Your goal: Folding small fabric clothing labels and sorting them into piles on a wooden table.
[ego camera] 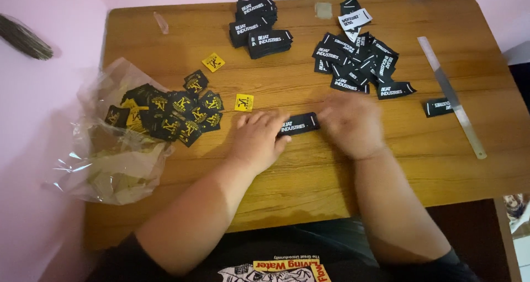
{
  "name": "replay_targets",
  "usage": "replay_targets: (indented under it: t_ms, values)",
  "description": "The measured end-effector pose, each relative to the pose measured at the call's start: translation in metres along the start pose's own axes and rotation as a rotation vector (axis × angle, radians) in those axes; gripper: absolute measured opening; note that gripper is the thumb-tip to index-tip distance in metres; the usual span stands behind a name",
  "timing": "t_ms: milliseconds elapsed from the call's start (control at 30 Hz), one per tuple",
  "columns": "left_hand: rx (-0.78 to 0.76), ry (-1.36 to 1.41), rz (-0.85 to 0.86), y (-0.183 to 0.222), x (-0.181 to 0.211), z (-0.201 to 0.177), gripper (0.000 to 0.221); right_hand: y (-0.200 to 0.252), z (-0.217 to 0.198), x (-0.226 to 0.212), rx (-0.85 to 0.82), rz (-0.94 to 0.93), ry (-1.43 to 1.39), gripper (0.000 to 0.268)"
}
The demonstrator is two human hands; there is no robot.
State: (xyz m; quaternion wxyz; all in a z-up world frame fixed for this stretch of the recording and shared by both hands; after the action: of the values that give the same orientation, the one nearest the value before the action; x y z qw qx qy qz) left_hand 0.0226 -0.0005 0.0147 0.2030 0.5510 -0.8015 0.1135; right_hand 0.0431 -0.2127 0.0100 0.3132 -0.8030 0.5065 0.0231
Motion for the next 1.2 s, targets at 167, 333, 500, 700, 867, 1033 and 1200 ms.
replay_targets:
  t_ms: [167,333,500,700,867,1033,1200]
  values:
    - [0.136,0.239,-0.020,0.015,0.013,-0.026,0.062,0.014,0.001,0.101,0.108,0.379,0.531,0.032]
    - [0.222,0.332,-0.034,0.015,0.011,-0.024,0.062,0.002,-0.005,0.080,-0.158,0.714,0.440,0.033]
    - [0.257,0.407,-0.005,0.013,0.003,-0.017,0.059,0.008,0.000,0.076,-0.063,0.555,0.456,0.019]
    - [0.289,0.294,0.113,0.020,0.007,-0.026,0.061,0.024,-0.002,0.069,0.521,-0.263,0.281,0.005]
    - [0.308,0.203,0.222,0.019,0.005,0.003,0.079,0.021,0.007,-0.007,0.383,-0.531,0.044,0.005]
    - [0.373,0.269,0.192,0.012,-0.001,0.014,0.070,0.008,-0.003,-0.047,0.420,-0.603,-0.080,0.018]
    - [0.611,0.424,0.125,0.005,-0.007,0.017,0.039,0.001,-0.004,-0.029,0.345,-0.456,0.059,0.020]
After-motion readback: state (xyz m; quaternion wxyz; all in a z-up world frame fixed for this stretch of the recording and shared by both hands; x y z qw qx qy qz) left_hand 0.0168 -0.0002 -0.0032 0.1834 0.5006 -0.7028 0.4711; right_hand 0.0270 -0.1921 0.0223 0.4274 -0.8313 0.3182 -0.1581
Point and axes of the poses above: each hand's wrist, its own y-axis away from the middle knuckle, its own z-axis out of the palm, x = y × z, the point moved 1 cm from there along -y, towards the middle knuckle, and after that the axes turned 3 degrees about -z, right-handed, at the moved point
